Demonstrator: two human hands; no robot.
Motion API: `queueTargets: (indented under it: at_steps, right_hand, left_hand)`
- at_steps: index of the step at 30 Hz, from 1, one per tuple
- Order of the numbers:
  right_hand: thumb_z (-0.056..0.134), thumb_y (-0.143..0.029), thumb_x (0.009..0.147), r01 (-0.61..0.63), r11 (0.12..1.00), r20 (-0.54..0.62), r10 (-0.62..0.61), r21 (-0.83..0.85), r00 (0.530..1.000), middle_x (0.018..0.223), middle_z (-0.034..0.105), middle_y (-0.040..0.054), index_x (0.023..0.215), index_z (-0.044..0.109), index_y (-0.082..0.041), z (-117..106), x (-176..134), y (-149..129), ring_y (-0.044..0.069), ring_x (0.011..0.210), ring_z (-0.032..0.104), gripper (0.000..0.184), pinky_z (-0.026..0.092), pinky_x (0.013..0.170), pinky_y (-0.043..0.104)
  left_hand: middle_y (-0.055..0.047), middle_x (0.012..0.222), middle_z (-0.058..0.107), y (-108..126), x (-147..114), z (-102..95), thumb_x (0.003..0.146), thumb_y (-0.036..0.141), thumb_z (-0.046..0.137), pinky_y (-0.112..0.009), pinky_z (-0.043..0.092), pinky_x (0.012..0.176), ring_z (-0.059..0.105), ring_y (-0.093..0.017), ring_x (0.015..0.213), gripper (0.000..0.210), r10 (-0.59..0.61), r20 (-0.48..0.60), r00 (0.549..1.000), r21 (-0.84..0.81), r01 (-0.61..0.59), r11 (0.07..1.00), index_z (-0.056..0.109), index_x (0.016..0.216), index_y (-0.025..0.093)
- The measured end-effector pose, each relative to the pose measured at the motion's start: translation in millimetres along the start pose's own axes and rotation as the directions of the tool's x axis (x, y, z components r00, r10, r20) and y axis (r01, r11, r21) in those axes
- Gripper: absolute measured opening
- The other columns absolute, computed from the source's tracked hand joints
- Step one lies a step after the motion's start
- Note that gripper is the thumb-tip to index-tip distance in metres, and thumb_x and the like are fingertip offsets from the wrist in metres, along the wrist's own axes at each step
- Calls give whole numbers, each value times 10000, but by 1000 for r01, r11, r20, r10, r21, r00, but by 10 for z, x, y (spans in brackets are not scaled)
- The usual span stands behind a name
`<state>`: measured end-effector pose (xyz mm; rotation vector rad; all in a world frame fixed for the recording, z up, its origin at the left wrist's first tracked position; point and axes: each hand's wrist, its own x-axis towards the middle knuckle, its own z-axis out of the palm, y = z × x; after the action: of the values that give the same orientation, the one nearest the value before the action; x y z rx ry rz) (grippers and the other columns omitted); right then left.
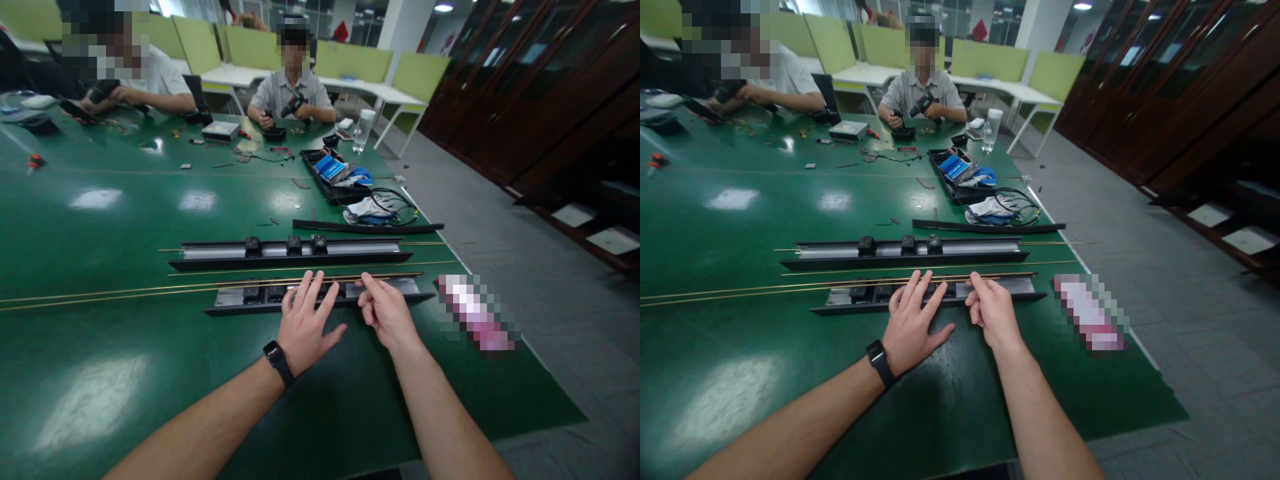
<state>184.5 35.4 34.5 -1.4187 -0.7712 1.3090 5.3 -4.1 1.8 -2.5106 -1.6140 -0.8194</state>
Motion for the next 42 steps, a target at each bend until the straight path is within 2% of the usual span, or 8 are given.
queueTargets:
  at_steps: [4, 8, 16, 23, 30, 36, 42]
  right_hand:
    - [781, -499, 746, 18, 998, 9, -19, 63, 1000, 543, 607, -24, 843, 647, -153, -15, 12, 27, 54, 263, 409, 384, 165, 254, 170]
    - [787, -515, 737, 13, 999, 32, -14, 39, 999, 538, 602, -19, 844, 658, -142, -17, 13, 28, 55, 266, 421, 409, 172, 254, 166]
    - [744, -490, 784, 57, 993, 2, -58, 105, 998, 543, 606, -21, 841, 642, -143, 2, 14, 46, 53, 262, 417, 367, 168, 256, 163]
    - [775, -528, 743, 47, 997, 39, -49, 58, 998, 543, 615, -7, 835, 662, -134, -7, 32, 59, 54, 260, 418, 420, 176, 257, 166]
    - [736, -523, 762, 57, 994, -22, -55, 98, 998, 524, 601, -16, 825, 628, -157, 22, 7, 53, 61, 252, 406, 387, 172, 254, 169]
    - [770, -536, 745, 36, 997, 49, -40, 74, 998, 549, 627, -3, 843, 669, -133, -32, 44, 77, 52, 261, 421, 426, 174, 256, 163]
    - [748, -530, 767, 32, 999, 39, -33, 32, 999, 548, 634, 2, 852, 676, -125, -6, 23, 52, 59, 254, 427, 420, 173, 257, 163]
  left_hand:
    - [-119, 1643, 255, -3, 1, -5, 868, 547, 607, -509, 270, 1117, 204, -340, 1522, 730, 2, 3, 1000, -1, -2, 1000, 408, 1512, 269]
    - [-128, 1638, 266, -2, 7, -8, 862, 560, 609, -509, 273, 1115, 206, -348, 1520, 727, 1, -5, 1000, 6, -1, 1000, 425, 1503, 269]
    - [-127, 1642, 256, 9, 10, -10, 865, 560, 604, -520, 262, 1128, 198, -334, 1524, 724, -11, 8, 1000, 8, 11, 1000, 423, 1503, 268]
    - [-131, 1640, 261, 12, 9, -30, 865, 553, 608, -525, 265, 1129, 197, -336, 1524, 723, -12, 10, 1000, 5, 12, 1000, 421, 1504, 271]
    - [-144, 1623, 300, 16, 13, -26, 854, 548, 625, -524, 269, 1131, 224, -341, 1515, 730, -9, -1, 1000, 6, 9, 1000, 435, 1497, 258]
    - [-145, 1614, 321, 12, 9, -26, 854, 552, 624, -525, 274, 1126, 230, -343, 1513, 721, -12, -11, 1000, 3, 12, 1000, 444, 1491, 266]
    - [-145, 1621, 305, 7, 7, -28, 860, 553, 615, -527, 272, 1126, 229, -342, 1513, 715, -7, -3, 1000, 2, 7, 1000, 442, 1492, 266]
